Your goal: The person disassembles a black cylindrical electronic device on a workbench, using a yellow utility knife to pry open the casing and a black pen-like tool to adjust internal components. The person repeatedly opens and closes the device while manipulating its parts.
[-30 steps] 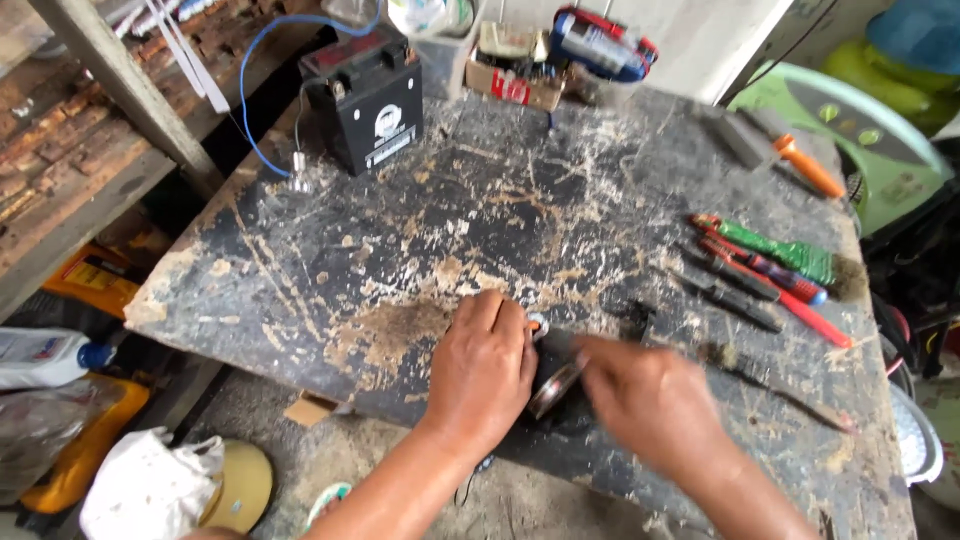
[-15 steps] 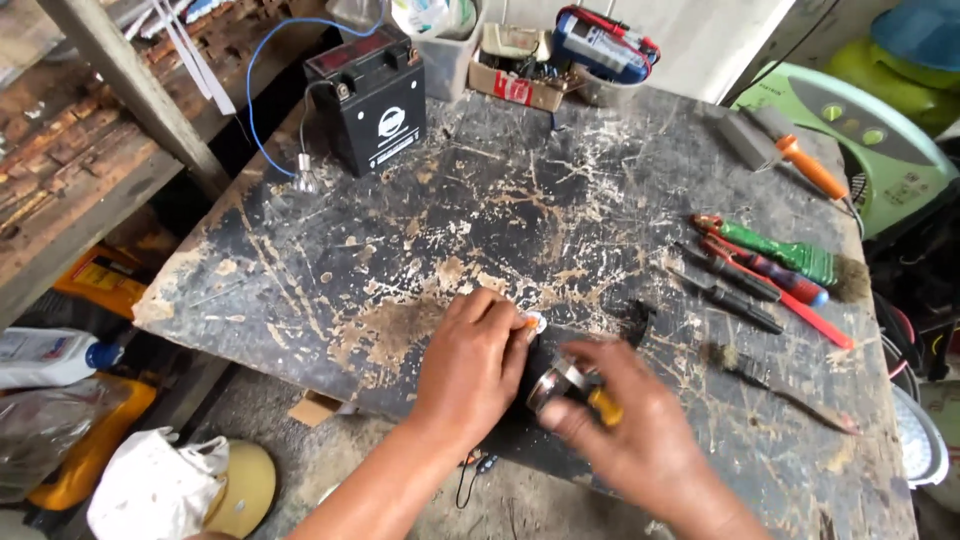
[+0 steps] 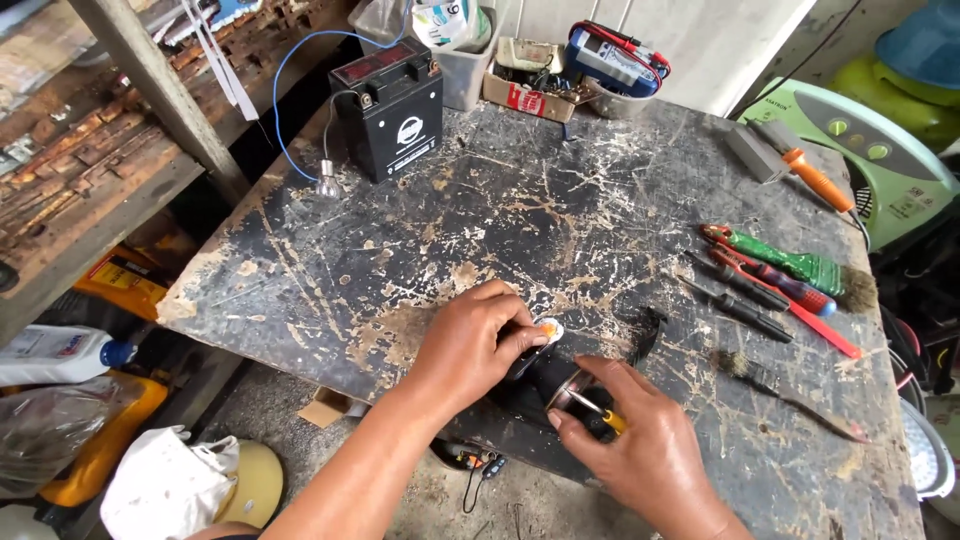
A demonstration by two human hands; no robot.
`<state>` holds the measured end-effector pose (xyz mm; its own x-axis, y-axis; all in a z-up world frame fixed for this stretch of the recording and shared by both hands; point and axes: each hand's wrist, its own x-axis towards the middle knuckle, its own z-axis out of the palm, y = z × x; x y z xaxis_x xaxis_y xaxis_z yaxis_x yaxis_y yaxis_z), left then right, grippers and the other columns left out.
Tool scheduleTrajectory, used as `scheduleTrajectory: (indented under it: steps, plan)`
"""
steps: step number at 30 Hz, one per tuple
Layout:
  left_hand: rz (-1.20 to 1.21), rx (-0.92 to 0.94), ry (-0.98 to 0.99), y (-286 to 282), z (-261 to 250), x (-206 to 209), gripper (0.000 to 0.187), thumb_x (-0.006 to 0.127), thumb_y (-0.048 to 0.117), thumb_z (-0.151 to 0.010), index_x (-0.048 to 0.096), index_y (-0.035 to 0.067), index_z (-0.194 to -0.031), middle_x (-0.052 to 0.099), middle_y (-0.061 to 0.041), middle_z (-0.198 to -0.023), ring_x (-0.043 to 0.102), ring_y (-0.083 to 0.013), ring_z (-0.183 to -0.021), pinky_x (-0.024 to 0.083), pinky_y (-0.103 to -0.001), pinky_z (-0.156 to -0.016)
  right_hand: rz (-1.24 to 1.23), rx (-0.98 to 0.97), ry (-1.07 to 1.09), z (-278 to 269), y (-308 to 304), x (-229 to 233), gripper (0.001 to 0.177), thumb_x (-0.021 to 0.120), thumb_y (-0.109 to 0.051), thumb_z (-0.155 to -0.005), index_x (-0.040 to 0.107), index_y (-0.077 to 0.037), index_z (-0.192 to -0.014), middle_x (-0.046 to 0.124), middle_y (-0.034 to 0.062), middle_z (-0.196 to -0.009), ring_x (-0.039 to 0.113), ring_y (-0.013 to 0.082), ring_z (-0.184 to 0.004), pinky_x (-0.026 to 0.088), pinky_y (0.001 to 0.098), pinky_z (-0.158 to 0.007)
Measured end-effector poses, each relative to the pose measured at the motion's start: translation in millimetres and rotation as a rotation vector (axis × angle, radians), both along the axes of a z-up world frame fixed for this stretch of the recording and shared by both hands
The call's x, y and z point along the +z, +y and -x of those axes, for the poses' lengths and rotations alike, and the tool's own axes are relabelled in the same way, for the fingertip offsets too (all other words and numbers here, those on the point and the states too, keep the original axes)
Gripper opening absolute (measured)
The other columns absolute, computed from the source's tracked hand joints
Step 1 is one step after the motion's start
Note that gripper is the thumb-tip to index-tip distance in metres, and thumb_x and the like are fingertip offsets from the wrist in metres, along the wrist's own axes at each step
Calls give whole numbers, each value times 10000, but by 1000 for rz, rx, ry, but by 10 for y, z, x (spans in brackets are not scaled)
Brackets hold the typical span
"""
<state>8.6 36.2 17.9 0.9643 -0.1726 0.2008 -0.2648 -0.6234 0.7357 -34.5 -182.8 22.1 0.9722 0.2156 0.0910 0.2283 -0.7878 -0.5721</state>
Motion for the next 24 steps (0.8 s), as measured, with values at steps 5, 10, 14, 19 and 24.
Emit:
scheduleTrajectory:
  steps: [5, 10, 14, 19, 24]
  plan:
    - [73, 2, 47, 21, -23, 12, 233, 760, 386, -915, 709, 173, -836, 629, 44, -934, 620, -190, -804, 453, -372, -729, -49, -29, 36, 3, 17, 41, 539, 831, -373, -737, 699, -262, -1248, 799, -69, -1125, 789, 111, -920, 590, 299, -774]
    - [94, 4, 22, 24, -16, -21, 210, 751, 375, -921, 715, 182, -847, 644, 49, -966, 634, -195, -813, 458, -382, -698, -66, -74, 163, 8, 46, 115, 515, 832, -361, -747, 706, -296, -1243, 826, -87, -1073, 778, 85, -943, 592, 305, -807]
    - [107, 11, 45, 17, 3, -8, 210, 751, 383, -916, 711, 188, -850, 649, 52, -990, 642, -197, -851, 470, -388, -734, -68, -99, 179, 12, 57, 122, 513, 834, -372, -742, 715, -307, -1237, 831, -93, -1031, 743, 77, -858, 562, 294, -764]
    - [-112, -100, 97, -41, 85, 142, 411, 665, 385, -903, 607, 183, -1256, 538, -29, -1338, 532, -229, -1257, 454, -534, -1058, -225, -18, 205, -42, 9, 169, 559, 844, -172, -727, 735, -179, -1275, 848, -13, -1126, 772, 91, -981, 639, 244, -878]
    - [-246, -396, 91, -35, 233, 320, 683, 607, 386, -888, 418, 181, -1511, 145, -97, -1714, 98, -340, -1554, 67, -601, -1222, -183, 224, 252, -298, -230, 193, 675, 858, -180, -753, 642, -145, -1391, 672, 73, -1452, 628, 219, -1351, 449, 408, -1162]
